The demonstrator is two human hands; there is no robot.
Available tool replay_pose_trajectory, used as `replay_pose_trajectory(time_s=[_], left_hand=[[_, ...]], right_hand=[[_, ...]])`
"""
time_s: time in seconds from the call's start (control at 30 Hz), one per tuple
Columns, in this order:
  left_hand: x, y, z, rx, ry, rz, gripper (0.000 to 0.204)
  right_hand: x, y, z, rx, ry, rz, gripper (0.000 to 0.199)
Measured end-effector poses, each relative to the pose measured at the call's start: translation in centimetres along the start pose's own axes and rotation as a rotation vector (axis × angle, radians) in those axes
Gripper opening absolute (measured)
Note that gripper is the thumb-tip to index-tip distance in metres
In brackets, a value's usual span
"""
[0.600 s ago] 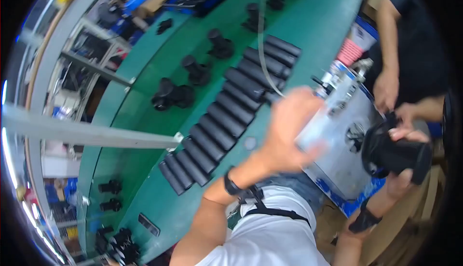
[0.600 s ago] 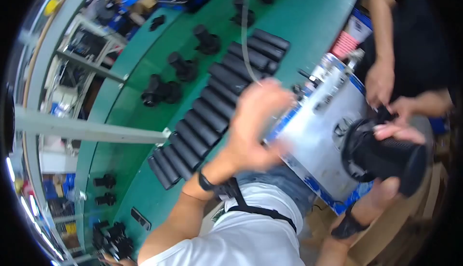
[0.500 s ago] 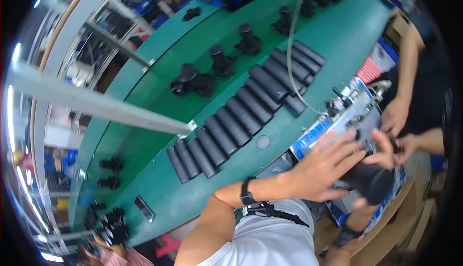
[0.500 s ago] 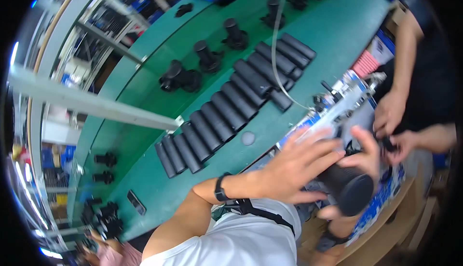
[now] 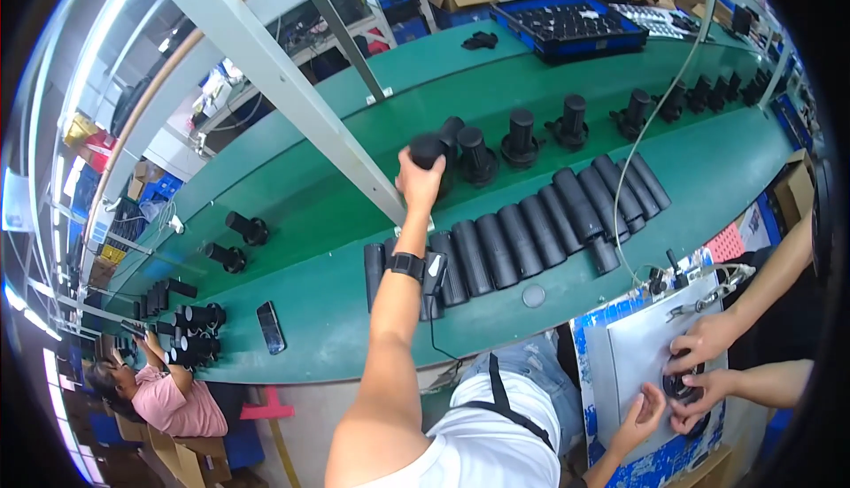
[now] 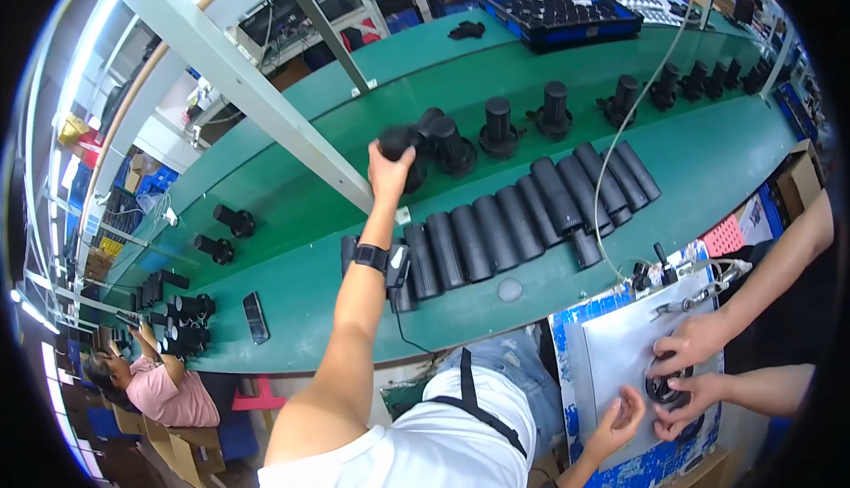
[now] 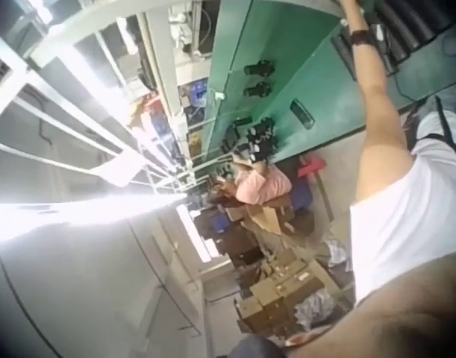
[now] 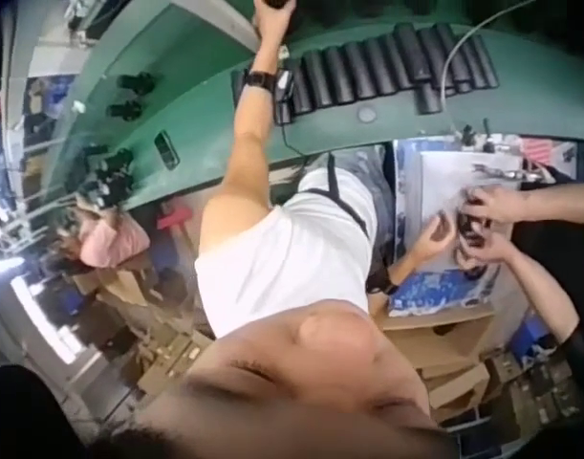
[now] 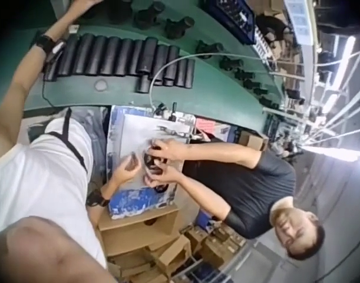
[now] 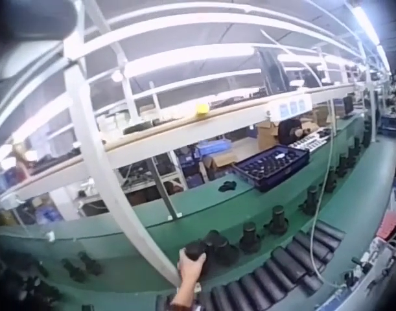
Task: The person picks up a black cylinder from the table, places it into a metal fixture, and presses it down before removing it. They then pick up a black ring, place it into the fixture, and press it down before setting it back on the table.
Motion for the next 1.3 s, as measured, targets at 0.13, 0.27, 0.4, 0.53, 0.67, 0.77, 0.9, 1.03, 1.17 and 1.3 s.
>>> replay_pose_trajectory(time_s=[0.13,0.27,0.4,0.53,0.67,0.77,0.9,1.03,1.17,1.3], left_hand=[[-0.3,-2.1,3.7,0.074,0.112,-0.084,0.070],[-0.7,-2.7,2.7,-0.061,0.032,-0.194,0.074],[3.6,-1.0,-3.6,-0.147,-0.528,-0.170,0.053],[9.0,0.5,-3.1,-0.271,-0.467,0.399,0.022],[11.3,4.1,0.7,-0.277,-0.448,0.197,0.017],[12.8,6.5,1.5,-0.235,-0.271,0.294,0.008],[10.0,13.0,9.8,-0.466,-0.200,-0.109,0.025],[9.9,16.0,17.0,-0.529,0.442,0.291,0.067],[11.0,15.9,16.7,-0.586,0.382,0.149,0.072],[11.0,16.7,12.0,0.048,0.410,-0.118,0.062]], right_hand=[[-1.4,-2.1,3.0,0.208,-0.058,-0.004,0.025],[-1.4,-2.6,2.9,0.324,0.036,0.007,0.021],[-1.5,-2.6,3.8,0.346,0.026,-0.015,0.021],[-1.6,-3.1,3.6,0.332,0.024,0.001,0.021],[-1.5,-3.0,2.3,0.305,0.048,0.040,0.024],[-0.8,-0.8,0.9,0.320,0.021,0.022,0.026],[-0.7,-1.4,1.0,0.312,0.014,0.040,0.026],[-1.1,-2.1,1.0,0.279,0.027,0.060,0.027],[-1.0,-1.9,1.5,0.304,0.030,0.044,0.028],[-0.9,-0.8,1.0,0.247,0.028,0.025,0.028]])
Point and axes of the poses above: each hand's wrist, its own x-axis away from the middle knuckle, its own y-axis out of the back of the hand, z = x × y, the point moved 1 cm from there along -x, towards the middle knuckle, and after that the axes turned 9 degrees about y, right-handed, at the moved point
